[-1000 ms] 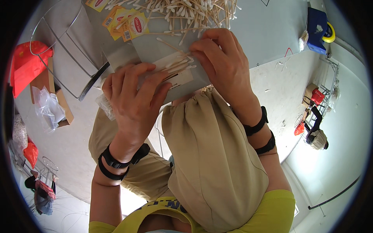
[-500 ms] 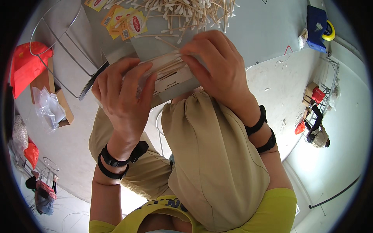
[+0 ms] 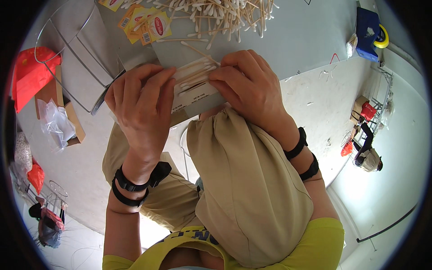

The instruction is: Sorting and packing cotton swabs into plastic packaging sleeves.

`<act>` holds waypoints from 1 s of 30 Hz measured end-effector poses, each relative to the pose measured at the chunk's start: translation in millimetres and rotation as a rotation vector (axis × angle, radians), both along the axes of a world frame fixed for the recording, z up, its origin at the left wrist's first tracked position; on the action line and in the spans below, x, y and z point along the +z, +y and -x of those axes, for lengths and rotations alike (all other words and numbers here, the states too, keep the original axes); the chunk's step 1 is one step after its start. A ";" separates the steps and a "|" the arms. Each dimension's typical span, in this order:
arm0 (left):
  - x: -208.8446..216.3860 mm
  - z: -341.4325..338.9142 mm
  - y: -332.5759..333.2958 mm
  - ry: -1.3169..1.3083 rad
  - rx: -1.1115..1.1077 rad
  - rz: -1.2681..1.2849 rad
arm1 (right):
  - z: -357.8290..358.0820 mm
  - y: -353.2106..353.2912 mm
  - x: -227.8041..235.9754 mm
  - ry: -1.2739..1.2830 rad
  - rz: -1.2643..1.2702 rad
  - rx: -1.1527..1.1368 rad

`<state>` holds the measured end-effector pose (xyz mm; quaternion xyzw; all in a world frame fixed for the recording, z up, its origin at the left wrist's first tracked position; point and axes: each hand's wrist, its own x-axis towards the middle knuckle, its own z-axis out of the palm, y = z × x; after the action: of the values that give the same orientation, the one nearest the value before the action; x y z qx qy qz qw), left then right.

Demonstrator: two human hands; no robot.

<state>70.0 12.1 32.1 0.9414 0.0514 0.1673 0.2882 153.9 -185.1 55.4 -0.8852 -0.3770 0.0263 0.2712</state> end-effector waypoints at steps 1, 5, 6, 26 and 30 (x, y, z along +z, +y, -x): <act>0.5 -0.1 -0.2 0.000 -0.001 0.001 | 0.5 0.1 -0.2 0.000 0.003 -0.005; 2.7 -0.4 0.6 0.011 -0.021 0.009 | 1.2 2.0 -2.1 -0.030 -0.016 -0.014; 2.6 -0.3 0.8 0.012 -0.021 0.009 | 1.4 2.1 -2.0 -0.019 -0.018 -0.007; 0.8 1.1 0.5 -0.012 -0.035 0.039 | 2.6 4.0 -3.1 -0.010 -0.017 0.009; 0.5 1.4 0.8 -0.016 -0.038 0.041 | 2.1 4.5 -3.4 -0.016 -0.015 0.014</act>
<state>68.6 12.9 32.6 0.9348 0.0346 0.1682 0.3110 151.8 -180.6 52.1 -0.8806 -0.3856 0.0181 0.2748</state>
